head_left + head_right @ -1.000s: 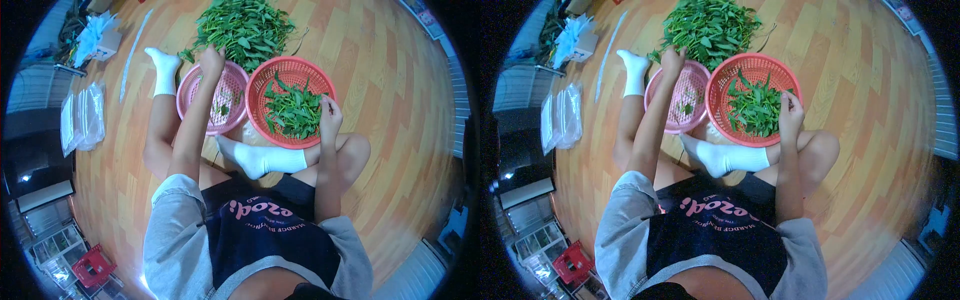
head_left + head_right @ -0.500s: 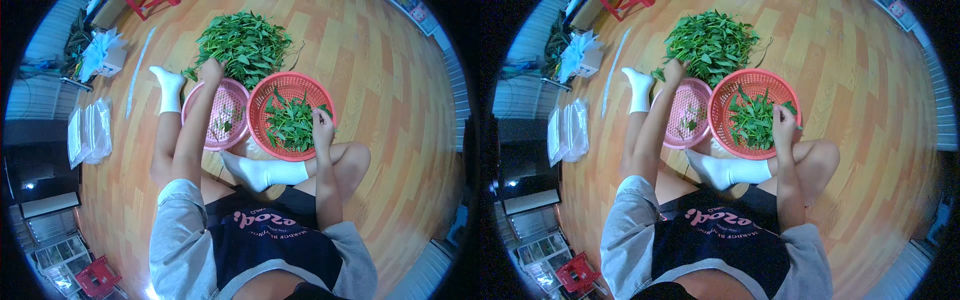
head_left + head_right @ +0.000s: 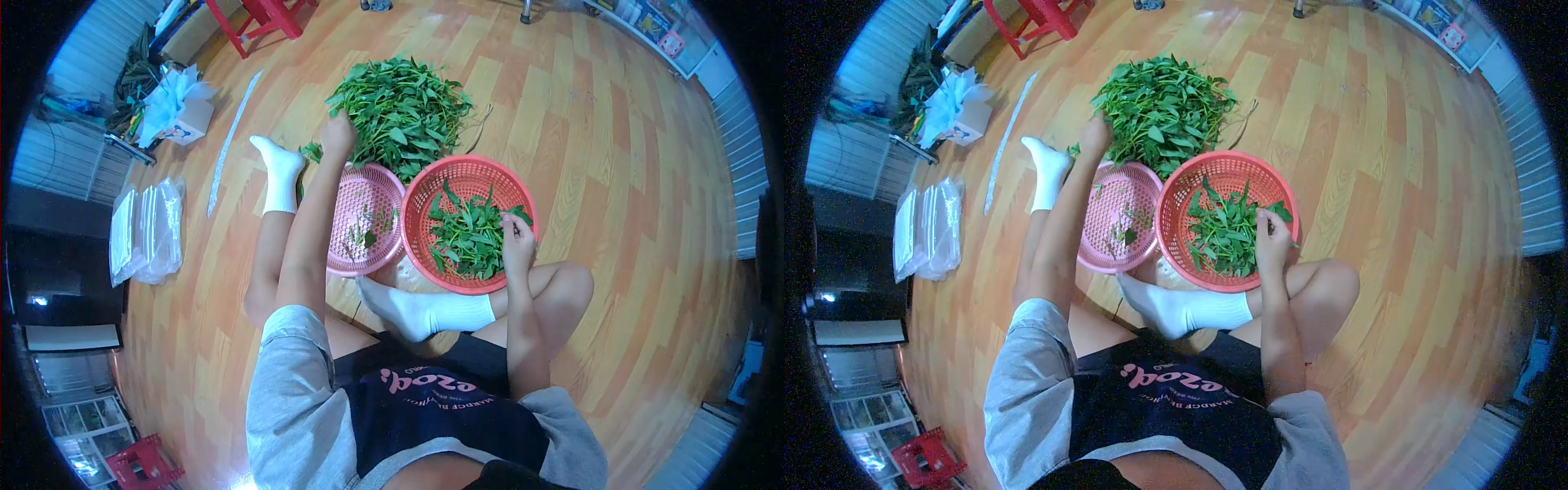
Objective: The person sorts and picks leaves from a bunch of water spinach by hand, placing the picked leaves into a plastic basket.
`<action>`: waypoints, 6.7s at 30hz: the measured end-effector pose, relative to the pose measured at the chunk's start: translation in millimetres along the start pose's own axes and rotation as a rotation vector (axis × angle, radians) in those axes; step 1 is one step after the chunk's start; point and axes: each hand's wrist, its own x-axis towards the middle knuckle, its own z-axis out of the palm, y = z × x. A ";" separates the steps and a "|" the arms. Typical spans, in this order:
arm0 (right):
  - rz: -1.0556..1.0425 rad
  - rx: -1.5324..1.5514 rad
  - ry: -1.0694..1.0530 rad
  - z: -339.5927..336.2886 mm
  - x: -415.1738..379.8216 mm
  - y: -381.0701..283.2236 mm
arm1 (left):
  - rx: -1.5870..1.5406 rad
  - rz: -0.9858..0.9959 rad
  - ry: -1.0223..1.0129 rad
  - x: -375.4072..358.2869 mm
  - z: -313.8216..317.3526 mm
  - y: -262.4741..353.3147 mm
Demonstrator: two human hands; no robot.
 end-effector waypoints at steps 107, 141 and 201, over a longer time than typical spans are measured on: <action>-0.313 0.193 -1.008 39.7 -62.5 -102.4 | -2.205 -0.128 0.125 -174.8 -183.5 71.7; -0.793 -0.135 -0.073 45.5 -41.9 -107.4 | -2.555 -0.161 -0.230 -173.5 -174.0 59.7; -0.295 0.182 -0.238 38.4 -28.5 -121.4 | -2.080 -0.096 -0.004 -195.7 -126.8 123.8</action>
